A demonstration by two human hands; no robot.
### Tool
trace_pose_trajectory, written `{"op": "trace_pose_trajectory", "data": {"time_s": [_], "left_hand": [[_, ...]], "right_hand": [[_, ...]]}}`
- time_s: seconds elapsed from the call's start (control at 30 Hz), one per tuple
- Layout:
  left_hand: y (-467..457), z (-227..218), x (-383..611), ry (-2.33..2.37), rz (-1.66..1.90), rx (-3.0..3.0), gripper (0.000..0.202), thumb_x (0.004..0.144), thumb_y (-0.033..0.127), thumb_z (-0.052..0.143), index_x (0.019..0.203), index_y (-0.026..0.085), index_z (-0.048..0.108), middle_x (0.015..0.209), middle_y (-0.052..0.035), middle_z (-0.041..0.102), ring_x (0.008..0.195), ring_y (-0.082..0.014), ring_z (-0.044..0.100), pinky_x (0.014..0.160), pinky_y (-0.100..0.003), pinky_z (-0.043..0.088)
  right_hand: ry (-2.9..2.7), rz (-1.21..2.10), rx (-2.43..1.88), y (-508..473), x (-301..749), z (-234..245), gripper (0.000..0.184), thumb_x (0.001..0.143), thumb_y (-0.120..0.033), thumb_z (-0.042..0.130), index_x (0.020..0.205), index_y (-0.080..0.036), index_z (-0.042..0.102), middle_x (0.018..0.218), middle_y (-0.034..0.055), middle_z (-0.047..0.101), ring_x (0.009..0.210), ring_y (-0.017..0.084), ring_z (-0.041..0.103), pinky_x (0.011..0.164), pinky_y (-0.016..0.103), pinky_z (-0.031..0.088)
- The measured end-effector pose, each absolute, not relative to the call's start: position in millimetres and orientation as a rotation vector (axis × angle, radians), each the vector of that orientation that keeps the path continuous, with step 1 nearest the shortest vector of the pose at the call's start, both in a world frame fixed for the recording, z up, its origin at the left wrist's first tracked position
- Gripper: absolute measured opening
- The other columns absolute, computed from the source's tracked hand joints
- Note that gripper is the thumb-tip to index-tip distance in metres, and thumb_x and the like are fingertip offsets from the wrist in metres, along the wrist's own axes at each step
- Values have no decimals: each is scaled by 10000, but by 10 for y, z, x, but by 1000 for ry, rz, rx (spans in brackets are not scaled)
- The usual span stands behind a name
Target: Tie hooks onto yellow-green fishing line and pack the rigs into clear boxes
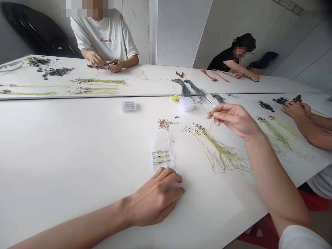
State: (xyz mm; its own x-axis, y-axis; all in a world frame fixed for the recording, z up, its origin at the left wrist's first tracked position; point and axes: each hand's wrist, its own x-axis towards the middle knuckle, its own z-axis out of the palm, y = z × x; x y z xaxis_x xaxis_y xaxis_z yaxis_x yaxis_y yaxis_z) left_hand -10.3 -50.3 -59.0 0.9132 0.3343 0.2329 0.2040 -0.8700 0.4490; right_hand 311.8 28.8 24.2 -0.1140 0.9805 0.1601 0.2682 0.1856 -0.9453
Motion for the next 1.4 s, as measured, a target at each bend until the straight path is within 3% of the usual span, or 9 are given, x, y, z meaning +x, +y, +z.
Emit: {"op": "trace_pose_trajectory", "data": {"time_s": [0.17,0.33,0.57,0.67,0.8,1.0,1.23,1.4], "left_hand": [[-514,-593,-103,394,432,2658,273,897,97,445,1084,158,635,1133,-131,555,980,-255,480,806,-397,419],[-517,-573,-105,404,500,2633,300,885,75,461,1119,164,625,1124,-125,563,977,-246,479,820,-401,425],[-504,-570,-125,488,631,2487,319,888,71,474,1151,184,614,1118,-106,571,983,-215,484,846,-374,460],[-507,-561,-128,518,699,2425,328,890,80,477,1164,200,611,1097,-101,584,976,-211,501,835,-372,476],[-470,-507,-139,597,905,2312,287,896,79,491,1111,200,637,998,-81,607,921,-191,523,824,-369,477],[-398,-404,-198,839,1041,2036,193,917,183,559,1087,214,646,986,-56,626,940,-178,555,829,-344,472],[-367,-396,-211,787,954,2121,110,926,205,554,904,195,661,863,-26,652,833,-156,553,851,-349,419],[-345,-381,-228,805,801,2249,128,937,228,517,913,191,637,904,-35,651,835,-168,545,850,-371,382]], "right_hand": [[-1375,1043,-907,47,3157,564,114,765,-270,725,844,-235,650,766,33,640,603,139,533,527,296,378],[-1315,1057,-737,-202,3032,741,167,713,-338,776,746,-280,623,564,-31,473,400,102,342,429,303,312],[-1333,1205,-448,-509,2779,806,164,760,-281,706,728,-298,546,451,-79,421,269,79,269,306,289,283],[-1394,1285,-512,-543,2632,741,129,793,-258,691,770,-297,571,484,-77,500,328,86,411,368,245,361],[-1467,1525,-899,-485,2313,424,88,848,-300,640,867,-220,609,672,16,648,556,148,574,539,296,464],[-1536,1571,-991,-446,1996,-9,124,868,-288,626,864,-164,620,721,31,630,644,136,562,632,292,467],[-1576,1631,-1052,-497,1946,-173,110,864,-279,631,859,-169,637,696,6,598,645,122,554,626,265,470],[-1614,1612,-1154,-542,1963,-268,170,810,-328,694,842,-163,667,673,10,615,625,128,564,613,271,497]]}}
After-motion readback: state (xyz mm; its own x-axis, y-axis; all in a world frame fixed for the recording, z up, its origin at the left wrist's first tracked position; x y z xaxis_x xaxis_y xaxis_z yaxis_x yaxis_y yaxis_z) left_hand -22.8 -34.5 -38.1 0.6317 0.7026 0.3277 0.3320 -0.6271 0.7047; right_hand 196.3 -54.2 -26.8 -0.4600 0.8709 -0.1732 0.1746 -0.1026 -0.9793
